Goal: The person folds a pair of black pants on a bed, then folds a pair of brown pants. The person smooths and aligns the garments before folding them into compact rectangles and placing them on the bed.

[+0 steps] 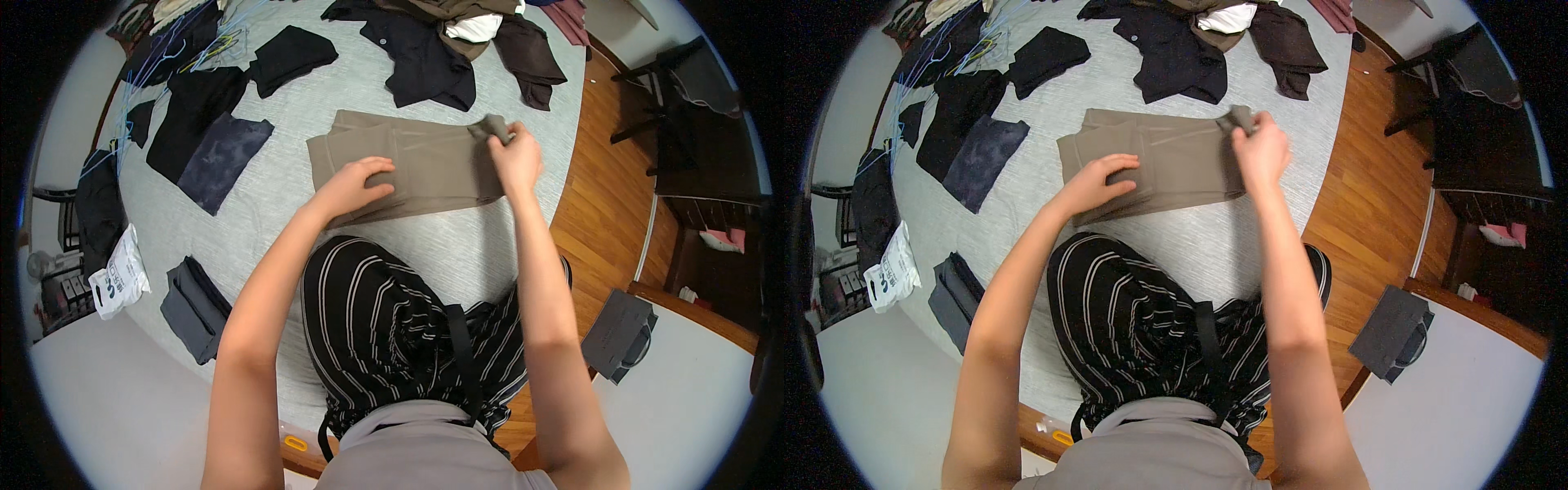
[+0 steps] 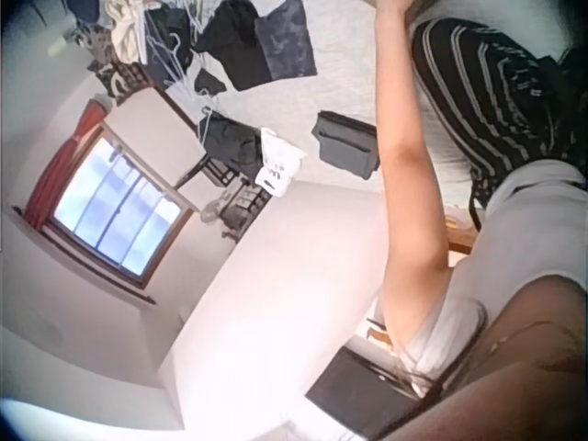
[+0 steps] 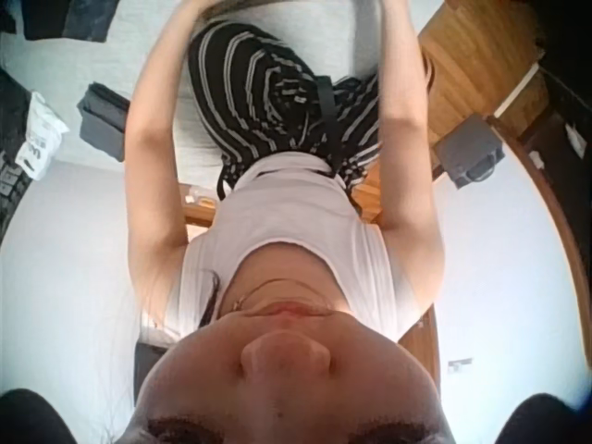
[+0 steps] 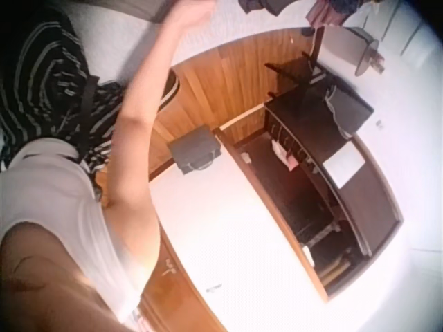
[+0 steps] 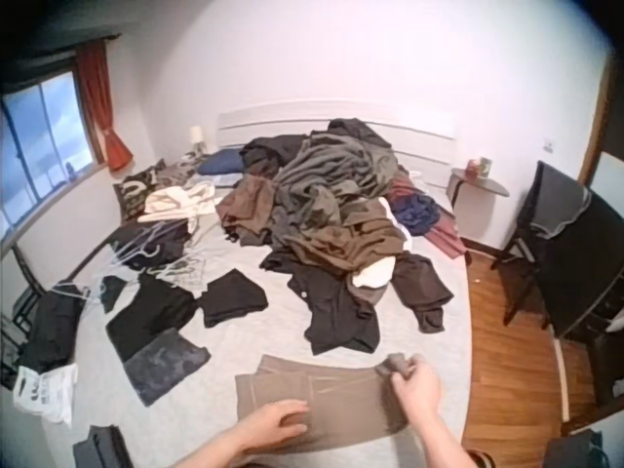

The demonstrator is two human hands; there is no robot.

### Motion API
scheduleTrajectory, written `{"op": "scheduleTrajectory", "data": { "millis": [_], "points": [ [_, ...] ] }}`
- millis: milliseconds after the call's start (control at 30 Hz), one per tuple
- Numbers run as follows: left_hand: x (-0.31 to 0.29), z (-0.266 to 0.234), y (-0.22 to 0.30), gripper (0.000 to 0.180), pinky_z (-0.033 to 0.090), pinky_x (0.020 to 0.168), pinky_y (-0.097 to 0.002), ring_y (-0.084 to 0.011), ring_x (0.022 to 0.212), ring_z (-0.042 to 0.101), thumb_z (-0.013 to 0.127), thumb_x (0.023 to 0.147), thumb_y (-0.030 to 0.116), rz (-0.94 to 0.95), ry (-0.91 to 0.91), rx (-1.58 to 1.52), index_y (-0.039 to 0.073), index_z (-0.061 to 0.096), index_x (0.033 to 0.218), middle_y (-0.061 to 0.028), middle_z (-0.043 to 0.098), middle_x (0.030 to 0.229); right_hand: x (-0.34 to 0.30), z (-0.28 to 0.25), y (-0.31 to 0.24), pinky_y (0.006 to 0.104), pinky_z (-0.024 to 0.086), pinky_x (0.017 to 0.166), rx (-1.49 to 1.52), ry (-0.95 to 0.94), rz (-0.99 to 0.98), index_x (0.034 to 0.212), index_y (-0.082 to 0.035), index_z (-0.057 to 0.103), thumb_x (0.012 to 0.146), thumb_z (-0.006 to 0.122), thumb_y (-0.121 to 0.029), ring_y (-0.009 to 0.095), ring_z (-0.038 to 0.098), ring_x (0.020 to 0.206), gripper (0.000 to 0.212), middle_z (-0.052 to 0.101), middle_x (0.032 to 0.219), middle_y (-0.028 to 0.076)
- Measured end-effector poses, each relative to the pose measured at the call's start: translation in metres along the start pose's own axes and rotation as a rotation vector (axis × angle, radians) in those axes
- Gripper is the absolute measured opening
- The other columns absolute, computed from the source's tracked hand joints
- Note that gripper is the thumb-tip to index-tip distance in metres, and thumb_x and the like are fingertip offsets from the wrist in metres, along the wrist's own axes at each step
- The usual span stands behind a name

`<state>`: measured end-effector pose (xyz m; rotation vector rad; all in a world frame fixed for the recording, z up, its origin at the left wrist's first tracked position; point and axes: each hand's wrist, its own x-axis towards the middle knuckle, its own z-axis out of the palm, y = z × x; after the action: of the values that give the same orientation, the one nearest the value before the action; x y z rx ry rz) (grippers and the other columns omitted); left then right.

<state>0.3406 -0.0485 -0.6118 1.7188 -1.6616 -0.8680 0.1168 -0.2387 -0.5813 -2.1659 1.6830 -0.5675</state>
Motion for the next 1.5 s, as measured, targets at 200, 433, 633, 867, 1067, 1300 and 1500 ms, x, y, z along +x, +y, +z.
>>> {"op": "scheduleTrajectory", "data": {
  "millis": [200, 433, 633, 867, 1067, 1300, 1500],
  "points": [
    [0.007, -0.003, -0.010, 0.033, 0.048, 0.085, -0.0259, -0.0126, 0.099, 0.061, 0.059, 0.094, 0.023, -0.445, 0.000, -0.501, 0.002, 0.059, 0.120, -0.0054, 0.064, 0.108, -0.077, 0.055, -0.063, 0.0458, 0.055, 0.069, -0.089, -0.263, -0.263, 0.119, 0.000, 0.044, 0.074, 0.068, -0.014, 0.037, 0.065, 0.084, 0.052, 0.058, 0.100, 0.021],
    [0.036, 0.011, -0.014, 0.036, 0.049, 0.080, -0.0267, -0.0136, 0.092, 0.062, 0.062, 0.093, 0.026, -0.405, 0.132, -0.588, 0.002, 0.058, 0.119, -0.0060, 0.066, 0.100, -0.105, 0.059, -0.030, 0.0441, 0.042, 0.093, 0.248, -0.073, -0.382, 0.134, -0.002, 0.043, 0.083, 0.062, -0.015, 0.036, 0.049, 0.112, 0.056, 0.050, 0.115, 0.017],
    [0.087, 0.040, 0.012, 0.047, 0.052, 0.076, -0.0340, -0.0238, 0.082, 0.066, 0.075, 0.075, 0.011, -0.373, 0.188, -0.069, 0.000, 0.057, 0.117, -0.0114, 0.067, 0.087, -0.089, 0.057, 0.015, 0.0430, 0.042, 0.089, 0.327, 0.080, 0.097, 0.115, 0.001, 0.057, 0.080, 0.069, -0.027, 0.031, 0.056, 0.100, 0.046, 0.058, 0.103, 0.017],
    [0.076, 0.030, -0.010, 0.032, 0.049, 0.067, -0.0334, -0.0218, 0.072, 0.057, 0.072, 0.074, 0.003, -0.046, 0.357, -0.040, 0.004, 0.054, 0.100, -0.0072, 0.057, 0.085, -0.085, 0.066, 0.026, 0.0358, 0.050, 0.067, 0.342, -0.193, 0.148, 0.095, 0.002, 0.063, 0.071, 0.078, -0.029, 0.024, 0.062, 0.067, 0.041, 0.067, 0.078, 0.014],
    [0.004, -0.010, 0.014, 0.046, 0.047, 0.075, -0.0414, -0.0304, 0.091, 0.056, 0.082, 0.065, 0.024, -0.018, 0.056, 0.336, 0.008, 0.047, 0.091, -0.0093, 0.050, 0.094, -0.098, 0.073, 0.027, 0.0261, 0.047, 0.071, 1.009, -0.173, 0.200, 0.095, -0.001, 0.061, 0.075, 0.073, -0.005, 0.012, 0.058, 0.074, 0.023, 0.064, 0.081, 0.004],
    [-0.018, 0.004, -0.010, 0.045, 0.046, 0.074, -0.0395, -0.0300, 0.088, 0.052, 0.081, 0.063, 0.024, 0.140, 0.052, 0.374, 0.008, 0.047, 0.088, -0.0090, 0.048, 0.092, -0.120, 0.076, -0.012, 0.0305, 0.045, 0.082, 1.047, 0.055, 0.128, 0.106, 0.000, 0.055, 0.075, 0.070, -0.002, 0.017, 0.055, 0.086, 0.035, 0.059, 0.094, 0.008],
    [-0.025, 0.007, -0.004, 0.047, 0.045, 0.073, -0.0412, -0.0306, 0.087, 0.051, 0.082, 0.064, 0.029, 0.154, 0.110, 0.339, 0.008, 0.048, 0.089, -0.0095, 0.046, 0.089, -0.114, 0.053, -0.011, 0.0464, 0.036, 0.095, 0.258, 0.205, -0.275, 0.123, -0.003, 0.047, 0.069, 0.071, -0.016, 0.035, 0.046, 0.109, 0.062, 0.049, 0.118, 0.018]
  ]
}}
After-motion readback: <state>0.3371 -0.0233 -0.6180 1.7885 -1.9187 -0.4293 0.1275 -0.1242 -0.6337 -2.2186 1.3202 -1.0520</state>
